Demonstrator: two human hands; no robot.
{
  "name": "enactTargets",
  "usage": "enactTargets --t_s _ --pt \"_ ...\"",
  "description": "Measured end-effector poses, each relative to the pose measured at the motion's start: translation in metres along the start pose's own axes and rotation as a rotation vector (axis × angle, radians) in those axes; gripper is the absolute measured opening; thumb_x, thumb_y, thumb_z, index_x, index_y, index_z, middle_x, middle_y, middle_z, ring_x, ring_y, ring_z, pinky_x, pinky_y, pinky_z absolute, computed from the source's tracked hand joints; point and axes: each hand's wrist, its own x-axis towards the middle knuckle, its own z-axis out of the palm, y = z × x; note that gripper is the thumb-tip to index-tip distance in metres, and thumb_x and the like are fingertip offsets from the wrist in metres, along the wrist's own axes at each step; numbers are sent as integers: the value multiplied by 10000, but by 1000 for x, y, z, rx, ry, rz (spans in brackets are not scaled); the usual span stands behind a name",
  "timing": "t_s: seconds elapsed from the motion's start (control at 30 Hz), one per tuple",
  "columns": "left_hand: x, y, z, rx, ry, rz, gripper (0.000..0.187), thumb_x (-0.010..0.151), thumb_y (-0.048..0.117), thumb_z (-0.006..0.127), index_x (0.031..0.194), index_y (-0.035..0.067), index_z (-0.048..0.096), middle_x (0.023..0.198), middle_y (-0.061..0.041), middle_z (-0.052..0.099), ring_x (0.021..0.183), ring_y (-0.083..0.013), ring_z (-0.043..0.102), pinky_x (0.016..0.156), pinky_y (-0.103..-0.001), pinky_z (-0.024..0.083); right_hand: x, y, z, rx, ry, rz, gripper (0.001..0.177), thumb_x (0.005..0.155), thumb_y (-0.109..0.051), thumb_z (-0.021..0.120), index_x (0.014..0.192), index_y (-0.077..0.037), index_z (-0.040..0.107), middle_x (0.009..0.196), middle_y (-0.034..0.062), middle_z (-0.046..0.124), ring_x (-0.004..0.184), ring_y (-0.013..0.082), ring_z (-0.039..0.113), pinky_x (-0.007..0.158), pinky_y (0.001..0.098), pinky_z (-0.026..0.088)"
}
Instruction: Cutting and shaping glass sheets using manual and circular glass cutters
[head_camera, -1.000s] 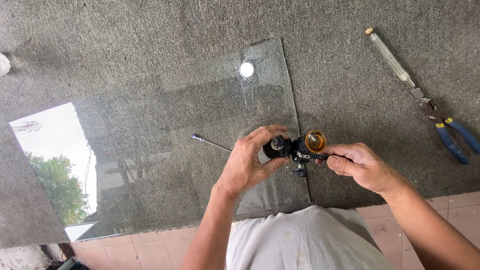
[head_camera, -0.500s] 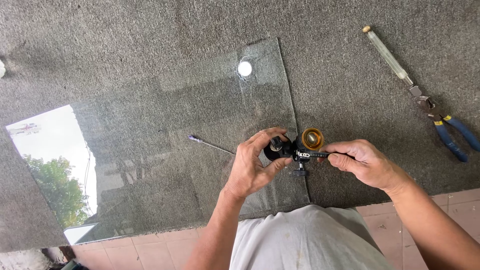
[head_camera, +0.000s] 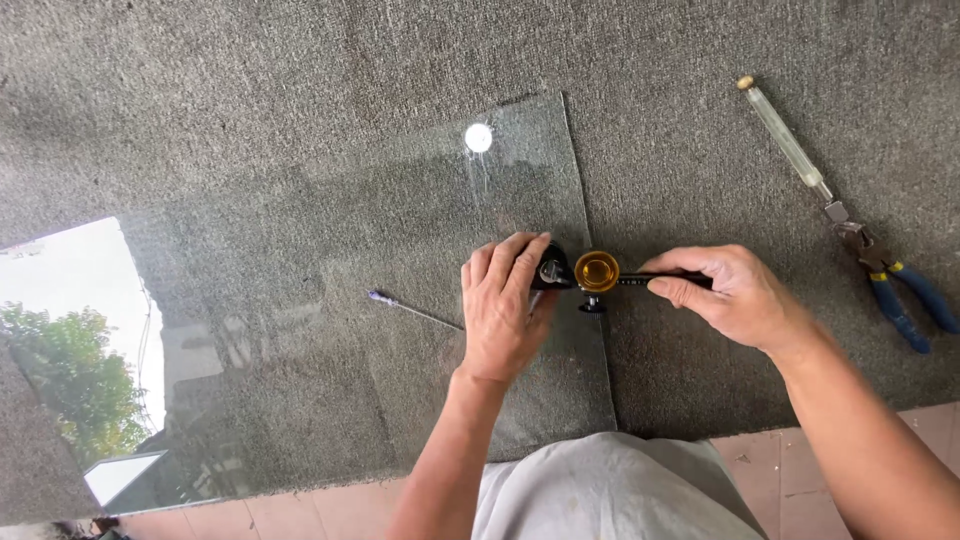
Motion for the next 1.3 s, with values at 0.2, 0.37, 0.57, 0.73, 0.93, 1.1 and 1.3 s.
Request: enactTargets --t_s 0.2,0.37,0.57,0.73,0.93,1.1,1.3 --pt "8 -16 35 172 216 -154 651 764 328 722 1389 193 604 1329 22 633 1095 -290 540 973 -453 405 19 -18 -9 -57 129 90 215 891 -210 746 1052 -89 820 891 -3 796 805 97 671 783 238 498" --pt "15 -18 33 163 238 -177 672 664 272 777 1317 182 644 1299 15 653 1087 -287 549 958 -454 401 26 -16 -9 -112 239 86 144 907 -182 735 995 -101 814 957 -31 806 907 60 677 878 213 452" --pt "14 -19 25 157 153 -127 683 891 520 683 1433 126 552 1316 -96 603 1135 -315 569 985 -456 416 26 -5 -7 -97 309 23 131 953 -177 714 1031 -104 790 764 -41 673 557 68 419 530 220 321" --pt "15 -21 27 170 102 -120 567 896 332 664 1419 133 575 1316 -51 614 1114 -298 573 967 -445 397 27 10 4 9 401 30 99 1021 -129 655 1048 -80 737 689 -7 520 583 76 433 536 228 346" --pt "15 -23 33 176 106 -155 515 846 335 573 1324 153 638 1255 -48 630 1088 -288 577 945 -447 392 27 23 12 184 463 -22 192 1053 -139 558 1091 7 677 642 73 530 545 117 475 562 238 384" --pt "23 -17 28 174 104 -170 596 826 465 606 1318 128 619 1219 -56 630 1081 -277 590 943 -441 400 28 32 16 201 515 -10 178 1012 -112 589 1105 24 654 584 85 514 497 120 483 538 234 397" --pt "21 -22 35 195 104 -189 672 841 581 584 1339 130 607 1227 -56 631 1074 -272 596 945 -426 405 30 41 17 184 531 17 188 990 -109 605 1102 37 643 576 94 504 470 129 481 501 231 386"
